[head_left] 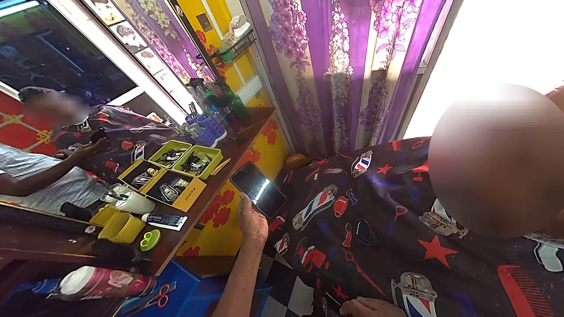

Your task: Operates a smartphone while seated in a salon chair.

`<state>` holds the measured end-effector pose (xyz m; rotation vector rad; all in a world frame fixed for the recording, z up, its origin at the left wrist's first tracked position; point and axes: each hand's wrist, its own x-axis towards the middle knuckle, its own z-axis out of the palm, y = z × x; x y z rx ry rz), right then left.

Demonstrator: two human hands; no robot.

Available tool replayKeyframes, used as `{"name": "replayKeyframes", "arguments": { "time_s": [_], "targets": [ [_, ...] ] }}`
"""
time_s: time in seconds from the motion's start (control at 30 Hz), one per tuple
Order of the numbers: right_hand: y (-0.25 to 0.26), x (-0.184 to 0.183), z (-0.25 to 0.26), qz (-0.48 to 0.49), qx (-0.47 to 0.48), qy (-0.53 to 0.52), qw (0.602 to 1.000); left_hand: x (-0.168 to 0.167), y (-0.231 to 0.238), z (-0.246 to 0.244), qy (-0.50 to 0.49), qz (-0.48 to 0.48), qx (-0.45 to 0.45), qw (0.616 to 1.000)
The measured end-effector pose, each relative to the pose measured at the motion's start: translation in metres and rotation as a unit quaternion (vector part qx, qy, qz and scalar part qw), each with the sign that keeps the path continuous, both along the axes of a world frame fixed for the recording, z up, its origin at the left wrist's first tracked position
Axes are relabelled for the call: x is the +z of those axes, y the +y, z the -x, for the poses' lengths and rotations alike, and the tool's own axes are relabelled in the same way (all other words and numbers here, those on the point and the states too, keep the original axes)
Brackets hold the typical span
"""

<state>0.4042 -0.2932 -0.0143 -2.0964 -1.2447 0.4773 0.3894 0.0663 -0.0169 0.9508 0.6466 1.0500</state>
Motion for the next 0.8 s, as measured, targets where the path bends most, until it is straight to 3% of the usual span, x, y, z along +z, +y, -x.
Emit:
{"name": "replayKeyframes", "arguments": {
  "time_s": [0.2, 0.3, 0.33, 0.43, 0.53, 0.67, 0.8],
  "targets": [
    [0.0, -0.009, 0.001, 0.013, 0.004, 0.006, 1.0, -0.001, 0.0, 0.001, 0.005, -0.003, 0.004, 1.0],
    [0.002, -0.065, 0.009, 0.0, 0.001, -0.039, 0.999, -0.001, 0.001, 0.001, 0.001, -0.004, 0.002, 1.0],
    [0.002, -0.068, 0.01, -0.002, 0.003, -0.04, 0.999, -0.001, 0.001, 0.002, 0.0, -0.006, 0.0, 1.0],
    [0.003, -0.05, 0.01, -0.013, -0.001, -0.042, 0.999, -0.002, 0.002, 0.003, -0.002, -0.006, -0.002, 1.0],
    [0.004, 0.001, 0.006, 0.008, 0.01, 0.007, 1.0, 0.0, 0.001, 0.005, 0.007, -0.006, 0.002, 1.0],
    [0.001, -0.068, 0.013, -0.016, -0.008, -0.044, 0.999, 0.0, 0.0, 0.005, 0.002, -0.005, 0.0, 1.0],
    [0.001, -0.05, 0.01, -0.006, 0.008, -0.028, 1.0, 0.001, -0.001, 0.006, -0.004, -0.007, -0.002, 1.0]
  ]
}}
